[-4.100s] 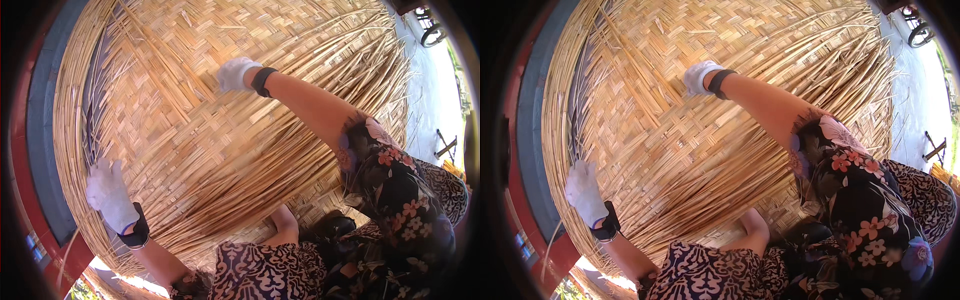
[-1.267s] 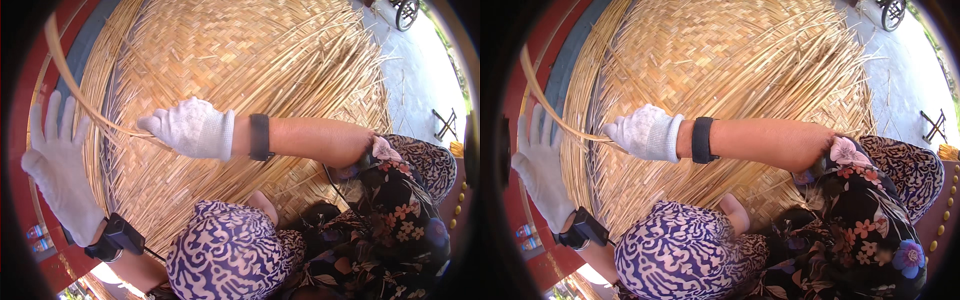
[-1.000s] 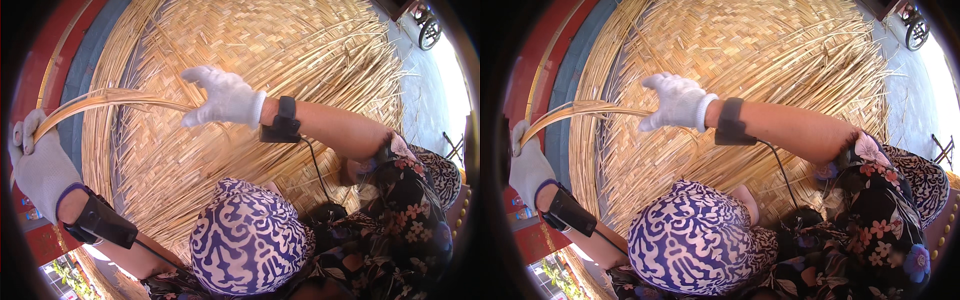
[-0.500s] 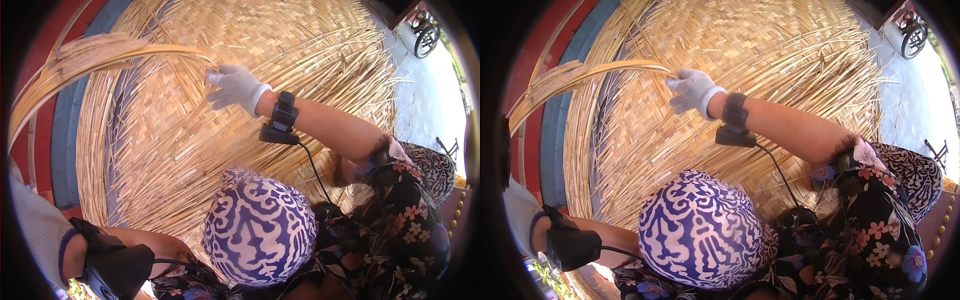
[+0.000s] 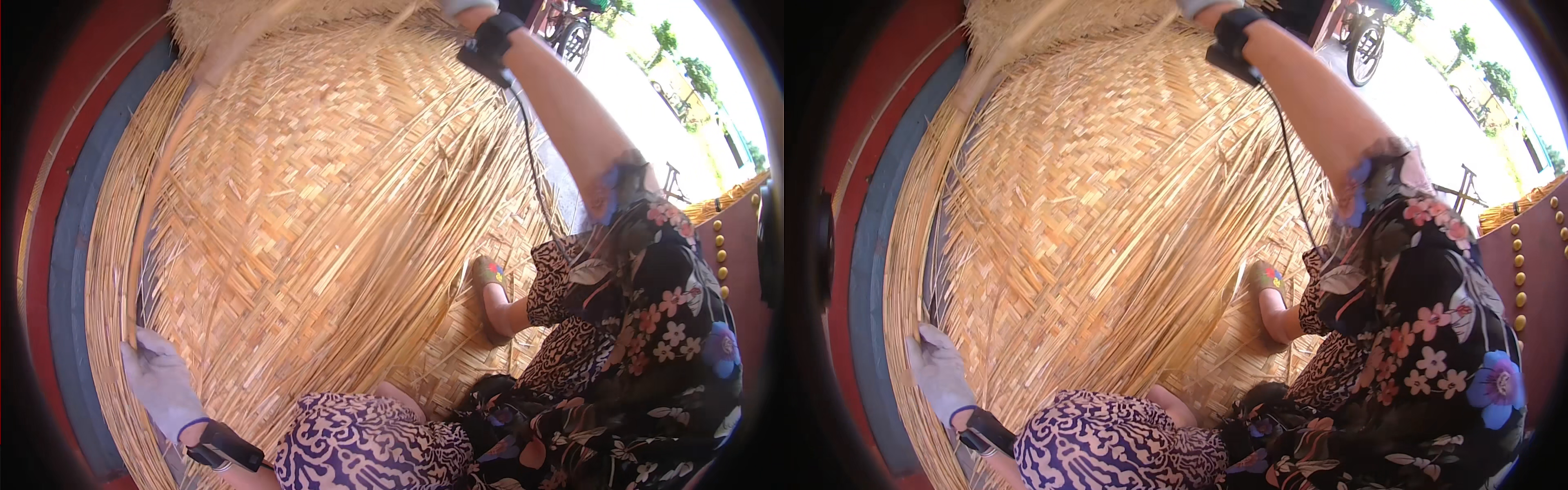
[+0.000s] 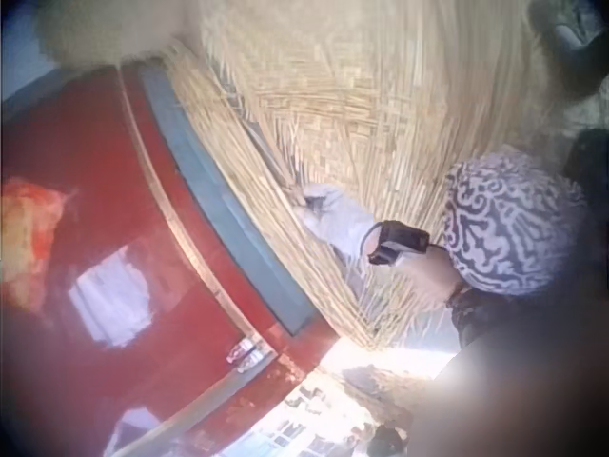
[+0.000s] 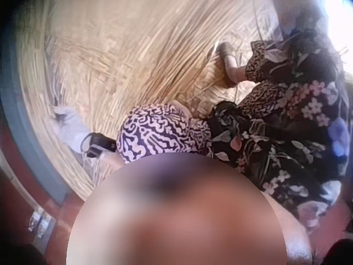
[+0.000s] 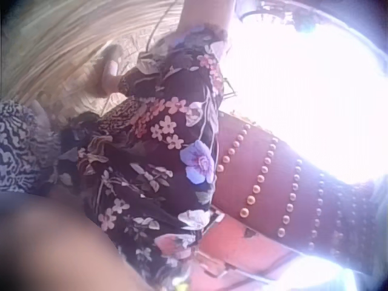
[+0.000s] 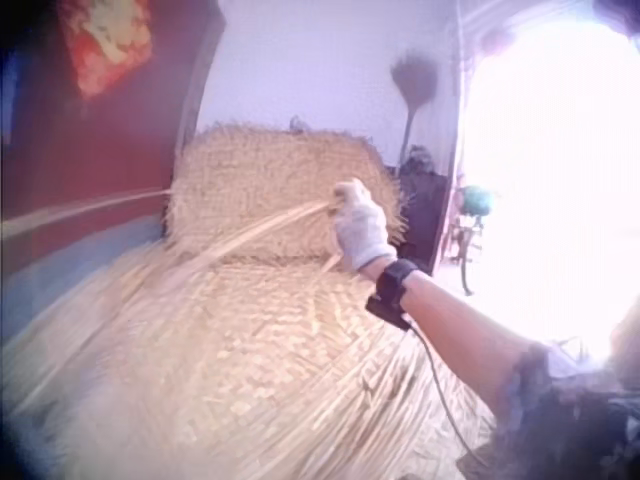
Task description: Weaving a large bamboo mat by interlacing thin bamboo strips.
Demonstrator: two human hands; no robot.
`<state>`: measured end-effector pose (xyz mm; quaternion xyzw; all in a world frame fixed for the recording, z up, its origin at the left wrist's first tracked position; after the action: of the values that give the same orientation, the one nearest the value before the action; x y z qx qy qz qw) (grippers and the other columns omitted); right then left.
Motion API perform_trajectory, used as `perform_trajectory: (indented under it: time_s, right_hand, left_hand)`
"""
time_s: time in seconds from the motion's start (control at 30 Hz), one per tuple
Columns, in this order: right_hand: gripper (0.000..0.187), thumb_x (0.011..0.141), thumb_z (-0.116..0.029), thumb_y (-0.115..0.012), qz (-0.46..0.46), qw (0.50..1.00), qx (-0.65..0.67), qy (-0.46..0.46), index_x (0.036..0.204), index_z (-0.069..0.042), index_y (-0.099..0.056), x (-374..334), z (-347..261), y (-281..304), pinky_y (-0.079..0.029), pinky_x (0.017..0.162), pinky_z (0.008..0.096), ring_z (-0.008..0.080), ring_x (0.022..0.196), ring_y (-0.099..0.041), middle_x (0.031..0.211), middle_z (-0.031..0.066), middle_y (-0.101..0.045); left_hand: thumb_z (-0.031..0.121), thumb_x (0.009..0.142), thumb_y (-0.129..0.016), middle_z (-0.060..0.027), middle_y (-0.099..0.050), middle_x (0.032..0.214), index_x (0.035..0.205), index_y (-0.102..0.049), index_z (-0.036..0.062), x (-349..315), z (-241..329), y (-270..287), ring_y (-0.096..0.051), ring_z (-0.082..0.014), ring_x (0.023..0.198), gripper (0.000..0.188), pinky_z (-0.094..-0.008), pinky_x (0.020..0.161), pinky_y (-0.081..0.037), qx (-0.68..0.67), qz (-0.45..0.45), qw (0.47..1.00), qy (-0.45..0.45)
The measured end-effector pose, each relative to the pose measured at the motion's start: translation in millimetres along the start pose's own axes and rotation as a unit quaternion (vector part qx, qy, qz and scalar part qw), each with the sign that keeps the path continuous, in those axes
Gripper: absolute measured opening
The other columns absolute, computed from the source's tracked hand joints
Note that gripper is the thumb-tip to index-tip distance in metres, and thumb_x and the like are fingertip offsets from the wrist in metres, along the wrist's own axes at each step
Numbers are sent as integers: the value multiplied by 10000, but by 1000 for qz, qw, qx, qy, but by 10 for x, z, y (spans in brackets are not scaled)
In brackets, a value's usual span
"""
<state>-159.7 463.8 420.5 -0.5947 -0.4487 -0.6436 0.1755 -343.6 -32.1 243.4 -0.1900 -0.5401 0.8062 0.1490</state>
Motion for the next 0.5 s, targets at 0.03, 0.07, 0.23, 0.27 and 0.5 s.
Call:
perform_trajectory:
  time_s: [0.03,0.07,0.23,0.27,0.5]
  right_hand:
    - [329,758,-102,-619,-314,924,-94,-198,1082,-155,-594,-430,183,-259,-487,811,332,237,954,-598,1107,99,-599]
    - [380,766,-82,-602,-234,961,-70,-129,1141,-107,-544,-824,417,-351,-469,845,346,256,1007,-572,1135,144,-574]
    - [574,722,-26,-634,-191,944,175,-203,1263,-86,-455,-1834,1082,-360,-466,860,369,288,1011,-576,1158,197,-556]
    - [595,712,-31,-642,-197,911,161,-325,1270,-72,-442,-1982,1100,-351,-496,784,347,270,935,-606,1125,189,-575]
    - [981,640,-153,-774,-477,689,299,-456,1386,9,-160,-3011,964,-459,-508,496,284,161,623,-600,832,116,-581]
  left_hand:
    - [112,888,-550,-133,-544,1034,1121,-483,-78,8,-141,50,-514,-198,949,308,-284,824,-474,105,83,988,-72]
    - [112,888,-550,-133,-544,1034,1121,-483,-78,56,-232,153,-514,-198,949,308,-284,824,-474,96,70,991,-65]
    - [130,888,-557,-144,-541,1121,1111,-497,-78,10,192,504,-503,-184,1002,311,-263,849,-470,75,170,980,-66]
    - [130,888,-557,-144,-541,1121,1111,-497,-78,40,429,589,-503,-184,1002,311,-263,849,-470,83,176,978,-74]
    - [89,912,-503,-121,-528,1115,1172,-446,-86,-45,1128,762,-490,-143,987,319,-230,892,-426,117,52,986,-103]
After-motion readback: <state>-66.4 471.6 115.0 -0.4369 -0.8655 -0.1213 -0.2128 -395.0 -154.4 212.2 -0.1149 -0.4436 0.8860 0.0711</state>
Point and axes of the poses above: each hand's wrist, its own x-axis towards the middle knuckle, its own y-axis out of the back of the hand, z = x × y, the point moved 1 cm from there along x, towards the middle knuckle
